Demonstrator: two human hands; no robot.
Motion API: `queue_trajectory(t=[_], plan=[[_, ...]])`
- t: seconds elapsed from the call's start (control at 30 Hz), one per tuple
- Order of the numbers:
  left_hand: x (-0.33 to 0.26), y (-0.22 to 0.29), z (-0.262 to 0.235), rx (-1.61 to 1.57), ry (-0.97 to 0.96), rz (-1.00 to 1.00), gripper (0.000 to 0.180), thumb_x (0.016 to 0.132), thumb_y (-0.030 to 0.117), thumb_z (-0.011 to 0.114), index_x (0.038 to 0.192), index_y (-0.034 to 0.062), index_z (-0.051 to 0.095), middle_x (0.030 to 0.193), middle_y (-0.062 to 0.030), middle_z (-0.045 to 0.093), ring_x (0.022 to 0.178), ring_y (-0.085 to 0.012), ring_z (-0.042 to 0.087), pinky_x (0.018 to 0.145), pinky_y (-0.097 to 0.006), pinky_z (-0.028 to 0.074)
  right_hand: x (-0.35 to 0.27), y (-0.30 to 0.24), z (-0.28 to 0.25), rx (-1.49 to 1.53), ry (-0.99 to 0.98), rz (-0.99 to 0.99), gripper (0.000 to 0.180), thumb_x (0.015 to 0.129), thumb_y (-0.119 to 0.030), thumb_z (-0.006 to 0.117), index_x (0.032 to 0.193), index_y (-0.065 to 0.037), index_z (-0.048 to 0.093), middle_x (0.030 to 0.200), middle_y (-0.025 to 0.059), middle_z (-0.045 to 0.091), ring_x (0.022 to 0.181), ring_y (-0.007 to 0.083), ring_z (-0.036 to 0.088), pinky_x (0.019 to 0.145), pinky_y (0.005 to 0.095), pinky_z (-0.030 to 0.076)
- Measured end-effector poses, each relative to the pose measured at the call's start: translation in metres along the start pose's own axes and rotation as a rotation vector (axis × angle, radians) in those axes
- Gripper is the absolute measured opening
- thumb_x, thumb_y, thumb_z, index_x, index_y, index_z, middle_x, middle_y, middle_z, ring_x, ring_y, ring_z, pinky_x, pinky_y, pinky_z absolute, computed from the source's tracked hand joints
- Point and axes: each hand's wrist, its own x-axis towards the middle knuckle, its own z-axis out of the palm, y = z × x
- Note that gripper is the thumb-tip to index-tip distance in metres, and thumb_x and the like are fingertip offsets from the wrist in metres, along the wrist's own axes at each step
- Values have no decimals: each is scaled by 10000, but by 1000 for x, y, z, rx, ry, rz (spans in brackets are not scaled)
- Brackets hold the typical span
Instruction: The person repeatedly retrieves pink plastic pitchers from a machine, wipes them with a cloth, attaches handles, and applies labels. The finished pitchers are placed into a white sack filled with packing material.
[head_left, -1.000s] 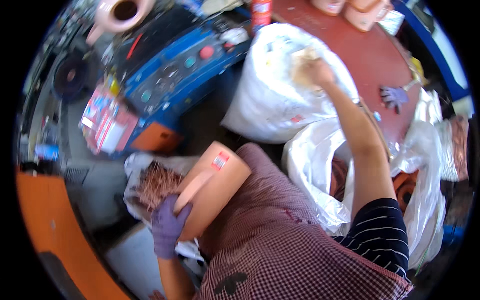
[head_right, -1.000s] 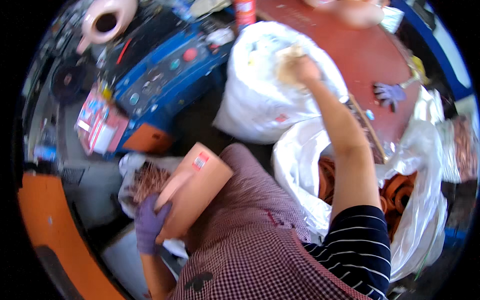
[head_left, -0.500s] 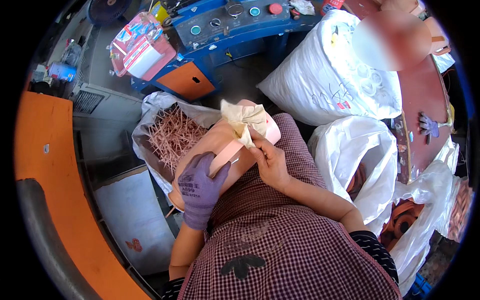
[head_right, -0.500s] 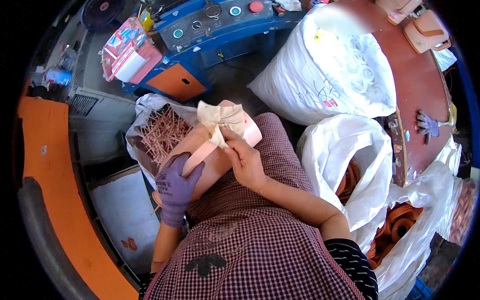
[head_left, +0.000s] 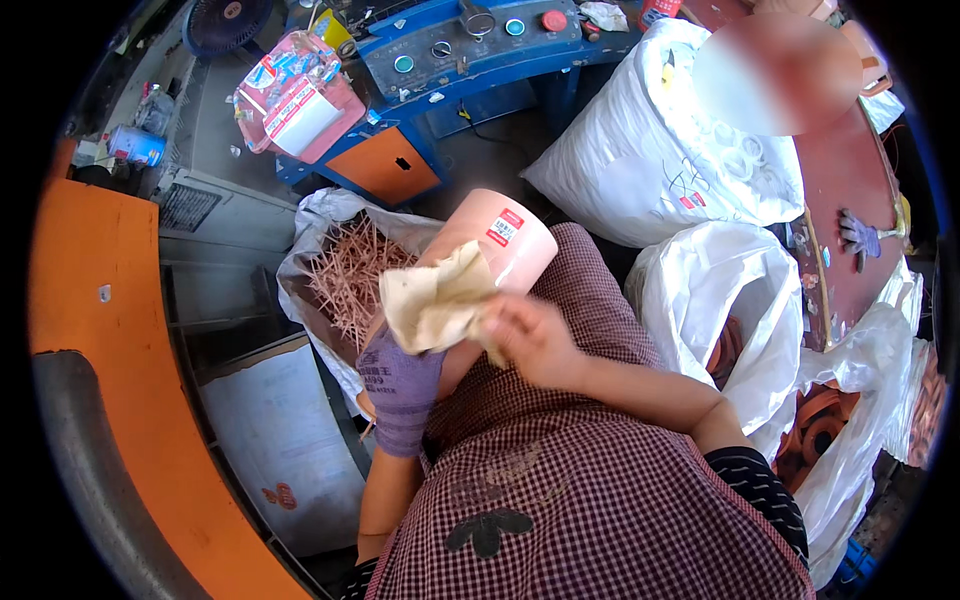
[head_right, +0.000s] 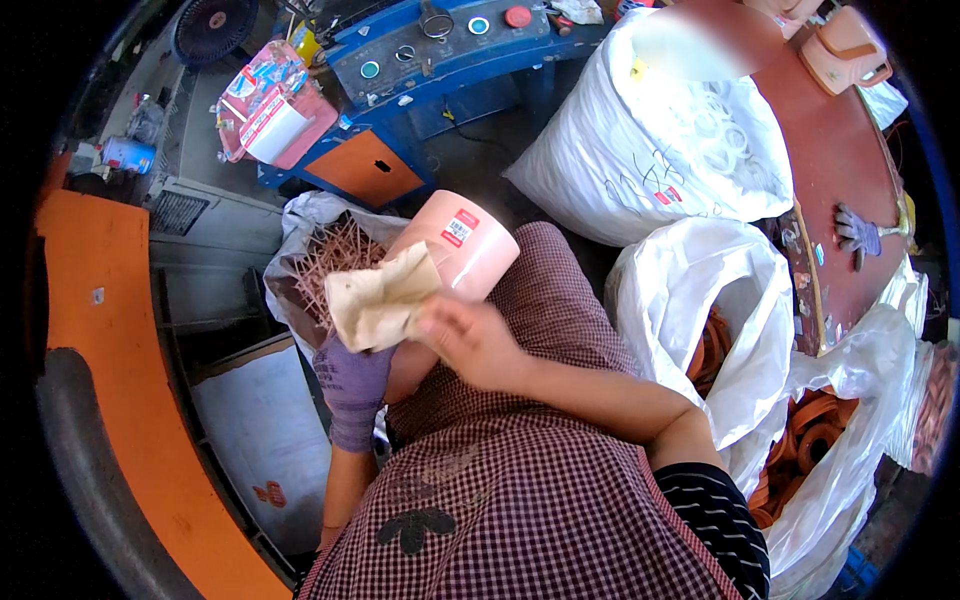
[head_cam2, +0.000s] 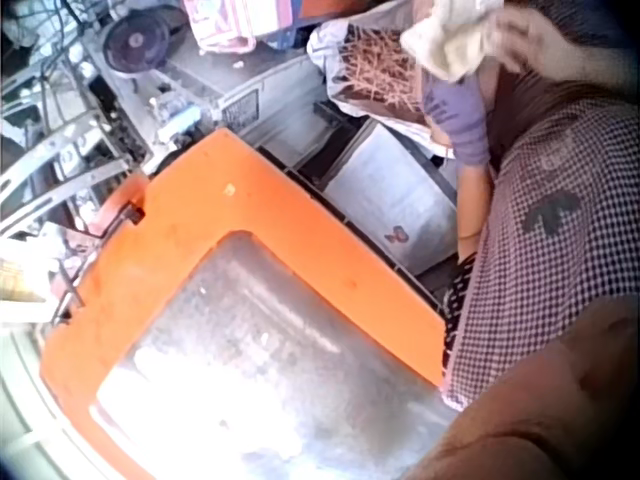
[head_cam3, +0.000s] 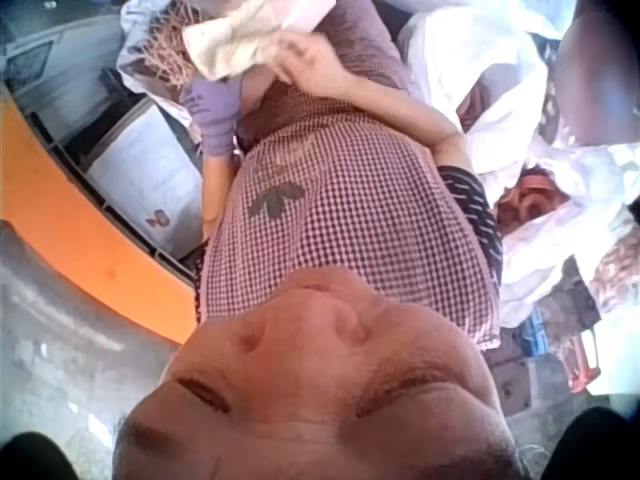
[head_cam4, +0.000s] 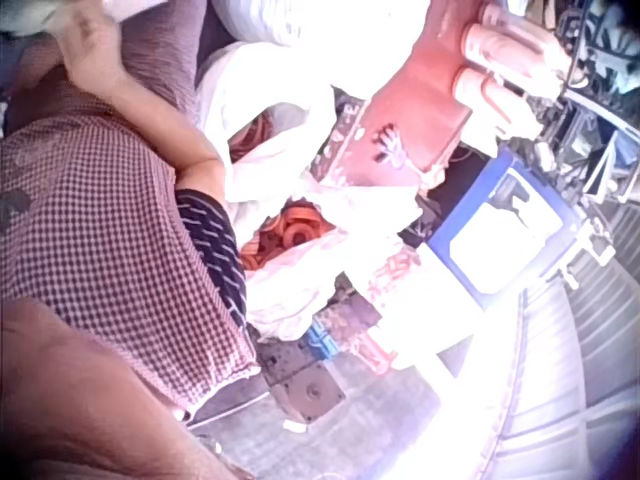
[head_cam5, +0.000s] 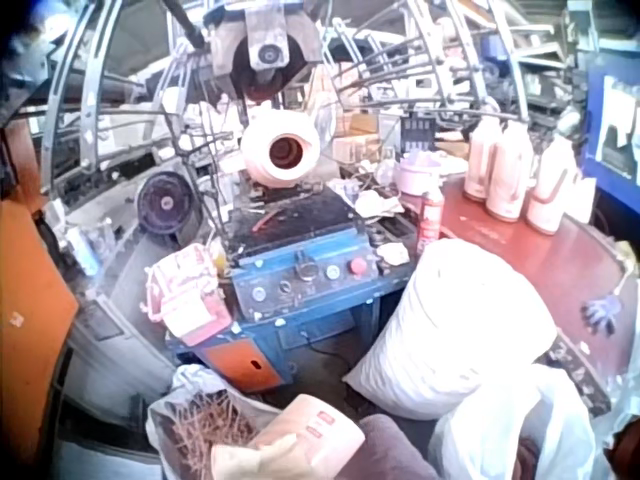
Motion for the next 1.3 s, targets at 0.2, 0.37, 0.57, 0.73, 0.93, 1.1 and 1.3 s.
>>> queue_trajectory(t=[0.2,0.37,0.57,0.73,0.93,1.1,1.3], plan=[[7,2,-5,62,-39,-34,349,766,302,762,983,41,681,914,-182,681,831,-368,661,746,-413,525,48,-40,-107,326,615,179,185,972,-195,574,1003,-14,589,939,75,661,793,158,642,757,306,547],[15,6,-6,178,-111,-27,334,758,269,770,974,29,681,923,-178,682,842,-364,661,759,-408,524,61,-59,-181,-10,573,8,278,892,-98,634,1130,36,582,969,83,659,845,155,627,771,275,504],[20,-4,-14,80,-149,40,326,725,189,769,985,24,664,970,-164,683,877,-357,654,791,-407,519,143,-99,-290,-572,951,-206,337,806,-86,649,1115,45,631,934,111,678,829,190,635,761,326,503],[24,4,-12,103,-164,49,327,709,168,766,986,26,667,972,-159,685,880,-355,656,791,-409,517,209,-102,-371,-1046,1154,-441,358,813,-44,576,1161,41,594,1098,262,617,979,394,627,871,430,492],[31,17,-9,64,-133,15,298,716,113,750,982,3,670,943,-163,684,857,-337,670,777,-379,515,194,-54,-473,-1705,356,-129,385,878,-45,501,1247,-133,566,1334,169,531,1092,357,593,919,451,480],[37,18,-3,61,-165,8,310,704,105,759,985,5,674,946,-159,685,863,-332,673,783,-375,517,219,-61,-472,-1466,317,167,402,843,-89,523,1228,-170,608,1184,133,644,1096,331,604,932,413,476],[49,17,3,50,-208,35,323,679,127,773,959,-3,676,957,-163,685,860,-353,658,788,-400,519,194,-114,-446,-1461,-90,485,272,824,-141,502,1032,-90,669,1066,172,680,1020,339,625,840,433,469]])
